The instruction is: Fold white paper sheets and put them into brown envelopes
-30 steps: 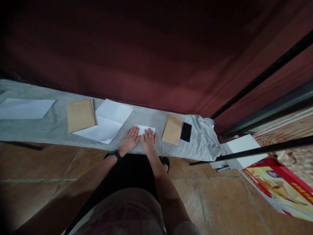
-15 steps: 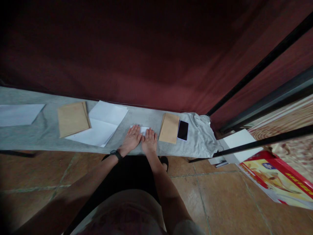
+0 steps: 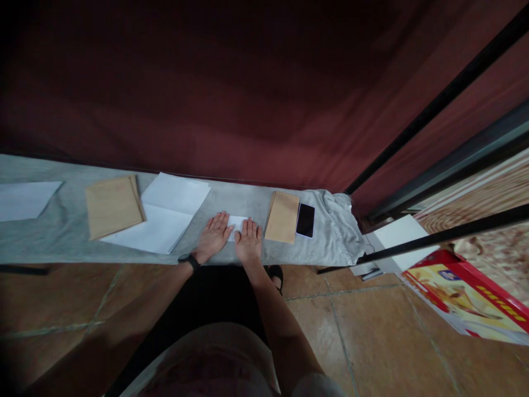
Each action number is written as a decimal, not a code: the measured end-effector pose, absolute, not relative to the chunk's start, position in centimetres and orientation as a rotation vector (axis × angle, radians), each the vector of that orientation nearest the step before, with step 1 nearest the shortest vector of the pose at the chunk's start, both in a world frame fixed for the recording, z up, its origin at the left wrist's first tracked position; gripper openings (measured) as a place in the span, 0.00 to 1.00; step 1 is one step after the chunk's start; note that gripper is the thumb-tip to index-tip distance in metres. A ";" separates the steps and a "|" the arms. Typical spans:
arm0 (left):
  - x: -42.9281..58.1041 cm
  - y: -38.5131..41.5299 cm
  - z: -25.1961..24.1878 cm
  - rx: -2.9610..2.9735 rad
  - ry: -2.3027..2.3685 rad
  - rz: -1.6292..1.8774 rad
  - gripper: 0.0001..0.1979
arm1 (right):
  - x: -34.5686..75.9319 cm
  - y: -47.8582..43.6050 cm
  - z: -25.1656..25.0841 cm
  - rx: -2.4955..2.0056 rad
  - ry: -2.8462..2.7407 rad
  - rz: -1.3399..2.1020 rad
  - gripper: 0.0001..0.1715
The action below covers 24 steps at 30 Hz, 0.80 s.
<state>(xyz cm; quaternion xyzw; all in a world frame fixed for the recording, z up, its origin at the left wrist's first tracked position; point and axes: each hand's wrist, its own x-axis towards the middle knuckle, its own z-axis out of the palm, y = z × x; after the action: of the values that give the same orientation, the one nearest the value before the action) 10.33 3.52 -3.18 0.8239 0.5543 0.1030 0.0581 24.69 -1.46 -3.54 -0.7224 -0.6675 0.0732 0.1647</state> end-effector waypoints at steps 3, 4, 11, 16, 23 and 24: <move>9.4 3.4 -3.3 2.465 1.738 0.310 0.33 | 24.6 -1.5 -3.5 -2.071 -1.899 0.207 0.34; 9.2 3.4 -3.3 2.459 1.747 0.316 0.33 | 24.5 -1.4 -3.4 -2.083 -1.888 0.212 0.34; 9.2 3.3 -3.0 2.470 1.737 0.302 0.32 | 22.3 0.5 -2.0 -2.059 -1.873 0.279 0.32; 8.9 3.1 -2.5 2.515 1.718 0.178 0.30 | 20.8 1.9 -1.5 -1.957 -2.042 0.405 0.31; 9.0 3.2 -2.6 2.500 1.734 0.184 0.30 | 21.2 1.7 -2.4 -1.985 -2.031 0.364 0.34; 9.0 3.2 -2.6 2.500 1.735 0.195 0.30 | 21.5 1.6 -2.5 -1.987 -2.024 0.341 0.34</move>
<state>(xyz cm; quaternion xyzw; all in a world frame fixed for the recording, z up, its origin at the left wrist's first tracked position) 9.05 3.20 -2.64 0.8190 0.5684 0.0639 0.0459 21.46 1.57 -2.51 -0.6884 -0.7014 0.1183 0.1418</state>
